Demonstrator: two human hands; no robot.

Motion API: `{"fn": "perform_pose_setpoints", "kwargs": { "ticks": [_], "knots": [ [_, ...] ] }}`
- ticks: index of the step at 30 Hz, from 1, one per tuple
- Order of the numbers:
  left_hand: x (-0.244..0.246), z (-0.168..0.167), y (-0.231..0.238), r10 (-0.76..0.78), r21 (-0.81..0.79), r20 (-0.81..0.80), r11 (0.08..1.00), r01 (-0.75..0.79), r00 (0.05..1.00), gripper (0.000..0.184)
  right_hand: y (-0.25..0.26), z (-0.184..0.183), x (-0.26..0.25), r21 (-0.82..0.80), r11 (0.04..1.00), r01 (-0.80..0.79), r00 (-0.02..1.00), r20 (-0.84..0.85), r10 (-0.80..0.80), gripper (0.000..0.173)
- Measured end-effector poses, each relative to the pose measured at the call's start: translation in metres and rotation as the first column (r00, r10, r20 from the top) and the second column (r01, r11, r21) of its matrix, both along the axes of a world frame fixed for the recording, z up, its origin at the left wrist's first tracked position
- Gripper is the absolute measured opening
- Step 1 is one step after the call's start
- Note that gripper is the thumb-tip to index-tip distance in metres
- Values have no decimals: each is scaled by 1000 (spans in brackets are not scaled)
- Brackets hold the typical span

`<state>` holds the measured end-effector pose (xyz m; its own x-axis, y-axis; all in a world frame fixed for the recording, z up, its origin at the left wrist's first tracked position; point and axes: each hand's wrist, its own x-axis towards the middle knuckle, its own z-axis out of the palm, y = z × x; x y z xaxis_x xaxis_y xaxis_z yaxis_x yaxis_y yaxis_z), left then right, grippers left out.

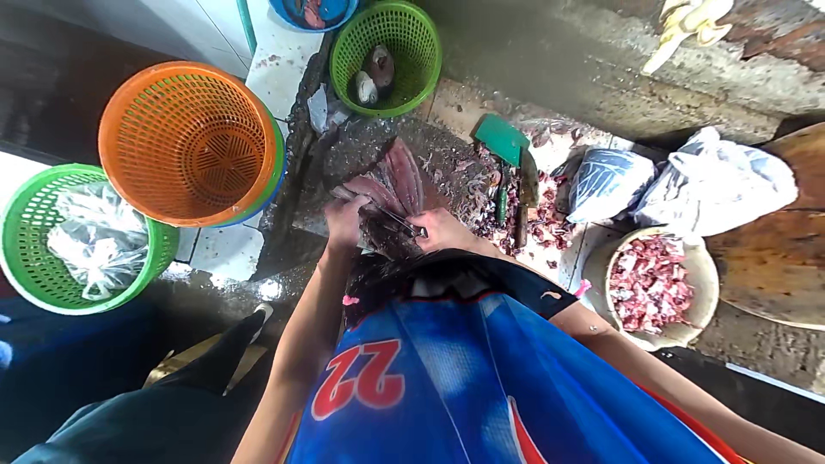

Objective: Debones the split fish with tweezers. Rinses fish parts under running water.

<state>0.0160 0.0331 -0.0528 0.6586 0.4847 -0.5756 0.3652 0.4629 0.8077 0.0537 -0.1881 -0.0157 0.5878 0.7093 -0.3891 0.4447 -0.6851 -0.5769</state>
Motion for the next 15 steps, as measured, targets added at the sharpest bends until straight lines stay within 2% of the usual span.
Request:
{"fn": "perform_pose_setpoints", "kwargs": {
  "ticks": [9, 11, 13, 15],
  "knots": [
    [2, -4, 10, 66, -50, -42, 996, -68, 997, 24, -9, 5, 1, -1, 1000, -16, 999, -47, 16, 48],
    [2, -5, 18, 41, -50, -46, 998, -44, 998, 27, -18, 9, -5, 92, 990, 102, 990, 83, -110, 47],
    [3, -7, 33, 12, -6, -38, 1000, -12, 999, 27, -27, 14, -3, 222, 931, 289, 922, 199, -333, 48],
    [7, -11, 51, 23, 55, -23, 998, -21, 999, 21, -31, 19, 10, 185, 884, 428, 891, 77, -448, 48]
  ]
}}
